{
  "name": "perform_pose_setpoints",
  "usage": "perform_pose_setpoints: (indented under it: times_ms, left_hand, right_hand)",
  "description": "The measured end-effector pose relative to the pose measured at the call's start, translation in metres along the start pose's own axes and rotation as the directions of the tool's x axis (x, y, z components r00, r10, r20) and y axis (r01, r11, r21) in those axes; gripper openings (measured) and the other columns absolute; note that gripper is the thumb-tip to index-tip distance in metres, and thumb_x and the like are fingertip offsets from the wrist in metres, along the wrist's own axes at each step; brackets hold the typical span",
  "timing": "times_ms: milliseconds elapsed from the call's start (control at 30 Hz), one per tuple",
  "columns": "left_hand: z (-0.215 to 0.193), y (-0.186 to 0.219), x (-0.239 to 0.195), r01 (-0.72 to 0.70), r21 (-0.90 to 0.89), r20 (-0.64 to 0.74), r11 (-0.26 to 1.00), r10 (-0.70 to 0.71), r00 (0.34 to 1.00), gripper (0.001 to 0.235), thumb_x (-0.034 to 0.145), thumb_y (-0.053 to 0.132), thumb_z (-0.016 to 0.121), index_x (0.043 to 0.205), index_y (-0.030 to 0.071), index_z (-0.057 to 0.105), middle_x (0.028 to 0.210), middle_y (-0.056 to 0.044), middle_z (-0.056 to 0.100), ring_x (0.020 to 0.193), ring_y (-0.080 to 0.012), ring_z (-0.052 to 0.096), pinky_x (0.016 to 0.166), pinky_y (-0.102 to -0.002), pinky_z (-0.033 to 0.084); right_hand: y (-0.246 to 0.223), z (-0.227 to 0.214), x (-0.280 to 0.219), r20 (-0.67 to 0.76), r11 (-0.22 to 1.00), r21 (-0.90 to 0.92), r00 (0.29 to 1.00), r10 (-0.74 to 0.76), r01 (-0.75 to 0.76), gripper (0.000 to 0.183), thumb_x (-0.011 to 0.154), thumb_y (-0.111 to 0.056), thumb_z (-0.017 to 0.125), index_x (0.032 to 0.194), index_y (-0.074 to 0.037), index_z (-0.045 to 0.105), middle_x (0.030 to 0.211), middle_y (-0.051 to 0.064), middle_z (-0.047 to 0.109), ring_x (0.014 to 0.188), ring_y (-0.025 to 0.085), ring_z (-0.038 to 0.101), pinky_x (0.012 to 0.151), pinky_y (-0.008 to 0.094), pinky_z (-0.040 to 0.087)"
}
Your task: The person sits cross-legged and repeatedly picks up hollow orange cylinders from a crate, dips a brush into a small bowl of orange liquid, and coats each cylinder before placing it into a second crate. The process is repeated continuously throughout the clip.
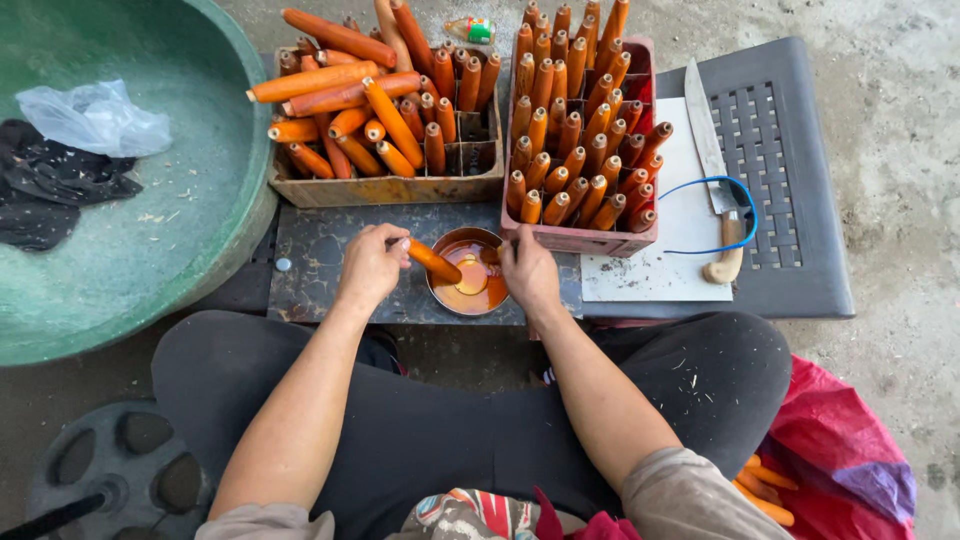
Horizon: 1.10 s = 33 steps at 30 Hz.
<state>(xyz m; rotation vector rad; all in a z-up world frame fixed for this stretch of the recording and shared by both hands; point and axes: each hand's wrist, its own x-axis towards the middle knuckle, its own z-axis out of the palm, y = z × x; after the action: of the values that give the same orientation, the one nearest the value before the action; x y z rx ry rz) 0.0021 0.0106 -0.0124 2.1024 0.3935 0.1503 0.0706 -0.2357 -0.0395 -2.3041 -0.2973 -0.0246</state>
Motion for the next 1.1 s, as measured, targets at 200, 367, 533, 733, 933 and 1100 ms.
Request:
perform_pose_setpoints:
  times_ms: [200, 367, 533, 733, 933, 1100]
  left_hand:
    - [0.0, 0.001, 0.002, 0.071, -0.086, 0.006, 0.994, -0.071, 0.997, 0.019, 0.096, 0.008, 0.066, 0.111, -0.003, 0.071, 0.103, -0.015, 0.071, 0.074, -0.0201, 0.076, 0.068, -0.032, 0.06]
    - [0.001, 0.003, 0.003, 0.138, -0.13, 0.037, 0.982, -0.134, 0.99, 0.02, 0.097, 0.009, 0.065, 0.112, -0.002, 0.071, 0.095, -0.015, 0.076, 0.076, -0.0195, 0.077, 0.069, -0.031, 0.06]
    - [0.013, -0.002, 0.007, 0.157, -0.152, 0.087, 0.976, -0.145, 0.986, 0.023, 0.096, 0.008, 0.065, 0.116, -0.003, 0.069, 0.098, -0.013, 0.076, 0.079, -0.0183, 0.077, 0.071, -0.03, 0.061]
    - [0.017, -0.004, 0.008, 0.219, -0.053, 0.105, 0.974, -0.213, 0.971, 0.022, 0.094, 0.01, 0.069, 0.113, -0.003, 0.069, 0.098, -0.013, 0.077, 0.081, -0.0158, 0.076, 0.072, -0.03, 0.061]
    - [0.015, 0.004, 0.002, 0.19, 0.001, 0.106, 0.982, -0.189, 0.976, 0.017, 0.093, 0.011, 0.071, 0.106, 0.0, 0.074, 0.092, -0.011, 0.077, 0.077, -0.0144, 0.075, 0.07, -0.03, 0.059]
    - [0.013, 0.013, 0.0, 0.19, 0.059, 0.095, 0.98, -0.195, 0.976, 0.018, 0.093, 0.014, 0.072, 0.105, 0.0, 0.073, 0.095, -0.011, 0.074, 0.071, -0.0167, 0.071, 0.066, -0.034, 0.058]
  right_hand:
    - [-0.006, -0.02, 0.005, 0.058, 0.879, 0.371, 0.952, 0.3, -0.3, 0.019, 0.098, -0.02, 0.063, 0.1, -0.002, 0.056, 0.069, 0.012, 0.065, 0.057, 0.024, 0.069, 0.053, 0.036, 0.055]
    - [-0.003, -0.028, 0.01, 0.117, 0.617, 0.736, 0.951, 0.287, -0.277, 0.014, 0.101, -0.014, 0.06, 0.095, -0.004, 0.052, 0.066, 0.004, 0.06, 0.051, 0.013, 0.058, 0.045, 0.027, 0.046]
    - [0.002, -0.029, 0.013, 0.171, 0.439, 0.843, 0.929, 0.329, -0.311, 0.01, 0.1, -0.012, 0.058, 0.095, -0.006, 0.053, 0.066, 0.005, 0.061, 0.05, 0.016, 0.058, 0.046, 0.028, 0.047]
    - [-0.006, -0.024, 0.008, 0.281, 0.316, 0.866, 0.899, 0.335, -0.388, 0.01, 0.1, -0.013, 0.058, 0.095, -0.008, 0.053, 0.065, 0.005, 0.059, 0.049, 0.016, 0.058, 0.047, 0.028, 0.046]
    - [-0.011, -0.015, 0.005, 0.28, 0.317, 0.87, 0.908, 0.31, -0.377, 0.01, 0.1, -0.014, 0.058, 0.095, -0.008, 0.052, 0.065, 0.004, 0.059, 0.049, 0.016, 0.059, 0.047, 0.028, 0.047]
    - [-0.011, -0.013, 0.003, 0.267, 0.366, 0.854, 0.915, 0.302, -0.37, 0.011, 0.101, -0.015, 0.058, 0.096, -0.008, 0.052, 0.066, 0.004, 0.06, 0.05, 0.016, 0.059, 0.048, 0.028, 0.048]
